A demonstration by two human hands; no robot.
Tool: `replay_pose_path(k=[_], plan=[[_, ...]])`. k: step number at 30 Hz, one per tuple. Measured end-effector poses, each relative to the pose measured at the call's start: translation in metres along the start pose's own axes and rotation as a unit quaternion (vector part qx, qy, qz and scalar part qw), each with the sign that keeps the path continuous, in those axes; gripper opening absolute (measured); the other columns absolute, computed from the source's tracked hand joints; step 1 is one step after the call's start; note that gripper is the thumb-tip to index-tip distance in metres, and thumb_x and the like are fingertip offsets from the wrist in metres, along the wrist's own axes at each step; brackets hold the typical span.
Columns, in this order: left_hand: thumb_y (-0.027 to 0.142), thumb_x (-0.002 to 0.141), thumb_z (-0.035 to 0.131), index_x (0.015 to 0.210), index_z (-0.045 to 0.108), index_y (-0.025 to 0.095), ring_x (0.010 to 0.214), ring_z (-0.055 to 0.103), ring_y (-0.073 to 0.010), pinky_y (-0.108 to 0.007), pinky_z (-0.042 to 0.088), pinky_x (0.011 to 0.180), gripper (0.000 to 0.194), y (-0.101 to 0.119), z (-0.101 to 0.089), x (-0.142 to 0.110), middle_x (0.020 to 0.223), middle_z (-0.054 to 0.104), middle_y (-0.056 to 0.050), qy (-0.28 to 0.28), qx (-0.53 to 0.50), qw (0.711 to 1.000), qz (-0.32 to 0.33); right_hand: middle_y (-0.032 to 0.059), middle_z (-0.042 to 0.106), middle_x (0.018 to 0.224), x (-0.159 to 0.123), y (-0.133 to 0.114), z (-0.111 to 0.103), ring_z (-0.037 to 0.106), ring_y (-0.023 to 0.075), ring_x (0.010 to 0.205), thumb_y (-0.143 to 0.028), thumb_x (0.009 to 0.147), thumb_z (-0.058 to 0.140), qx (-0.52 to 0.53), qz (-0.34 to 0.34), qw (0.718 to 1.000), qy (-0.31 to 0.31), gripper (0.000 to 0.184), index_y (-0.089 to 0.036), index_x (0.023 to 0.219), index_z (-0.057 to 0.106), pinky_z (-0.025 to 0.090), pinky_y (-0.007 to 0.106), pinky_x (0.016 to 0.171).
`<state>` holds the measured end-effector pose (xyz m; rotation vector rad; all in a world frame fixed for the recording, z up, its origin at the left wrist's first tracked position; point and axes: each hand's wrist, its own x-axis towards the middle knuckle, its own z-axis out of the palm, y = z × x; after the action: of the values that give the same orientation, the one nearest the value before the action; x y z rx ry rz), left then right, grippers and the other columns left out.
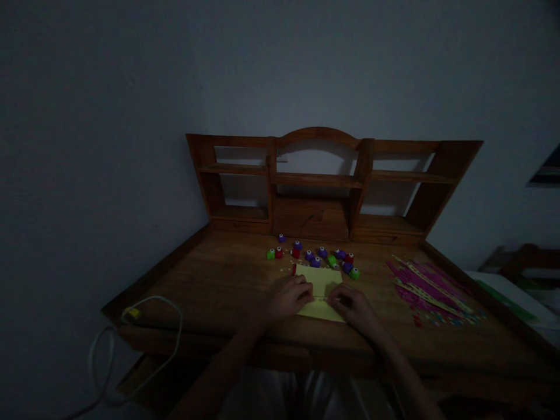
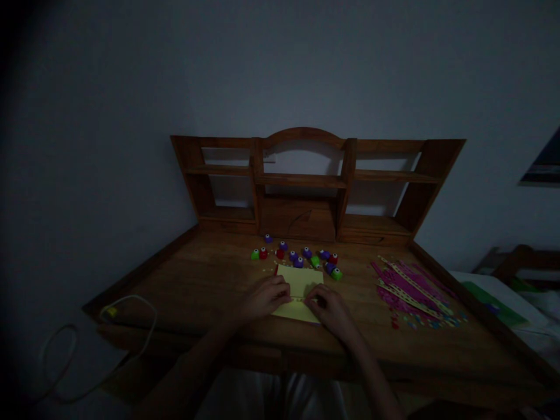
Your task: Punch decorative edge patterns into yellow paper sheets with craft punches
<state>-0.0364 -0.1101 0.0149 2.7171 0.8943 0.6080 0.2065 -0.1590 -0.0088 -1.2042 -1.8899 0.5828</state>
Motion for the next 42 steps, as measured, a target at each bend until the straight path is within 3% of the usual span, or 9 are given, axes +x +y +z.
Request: replay_pose_path(k=[9,20,29,42], plan=[[0.039,0.094,0.058,0.084,0.061,0.017,0.078,0.053,-0.0127,-0.021,0.037,0.070,0.024,-0.022,0.004,0.014,0.083,0.057,0.000,-0.063,-0.121,0.991,0.002,0.0018,0.062,0.078,0.002,0.001,0.002,0.057,0.0177,0.073,-0.026,0.085,0.061,0.004,0.027,1.000,-0.005,0.010,-0.020,0.077,0.062,0.042,0.027,0.066],[0.033,0.093,0.057,0.075,0.055,0.018,0.072,0.048,-0.0119,-0.022,0.035,0.066,0.023,-0.027,-0.001,0.021,0.076,0.049,0.002,-0.102,-0.129,0.985,0.051,0.0005,0.062,0.074,0.019,0.004,-0.009,0.055,0.0162,0.068,-0.026,0.079,0.063,0.019,0.086,0.990,-0.107,0.009,-0.018,0.076,0.063,0.040,0.025,0.059],[0.030,0.088,0.061,0.074,0.057,0.017,0.070,0.049,-0.0116,-0.022,0.036,0.063,0.019,-0.028,0.001,0.027,0.075,0.051,0.002,-0.129,-0.118,0.984,0.038,-0.0002,0.060,0.074,0.023,0.003,-0.010,0.054,0.0150,0.067,-0.025,0.078,0.062,0.009,0.091,0.987,-0.129,0.008,-0.018,0.077,0.061,0.040,0.024,0.059],[0.027,0.079,0.069,0.079,0.066,0.017,0.064,0.052,-0.0121,-0.022,0.035,0.053,0.010,-0.025,-0.015,0.058,0.073,0.060,0.003,-0.305,-0.091,0.946,-0.057,0.0020,0.065,0.076,0.029,0.018,-0.010,0.057,0.0168,0.068,-0.025,0.075,0.066,0.027,0.074,0.986,-0.150,0.009,-0.017,0.079,0.066,0.044,0.027,0.062]])
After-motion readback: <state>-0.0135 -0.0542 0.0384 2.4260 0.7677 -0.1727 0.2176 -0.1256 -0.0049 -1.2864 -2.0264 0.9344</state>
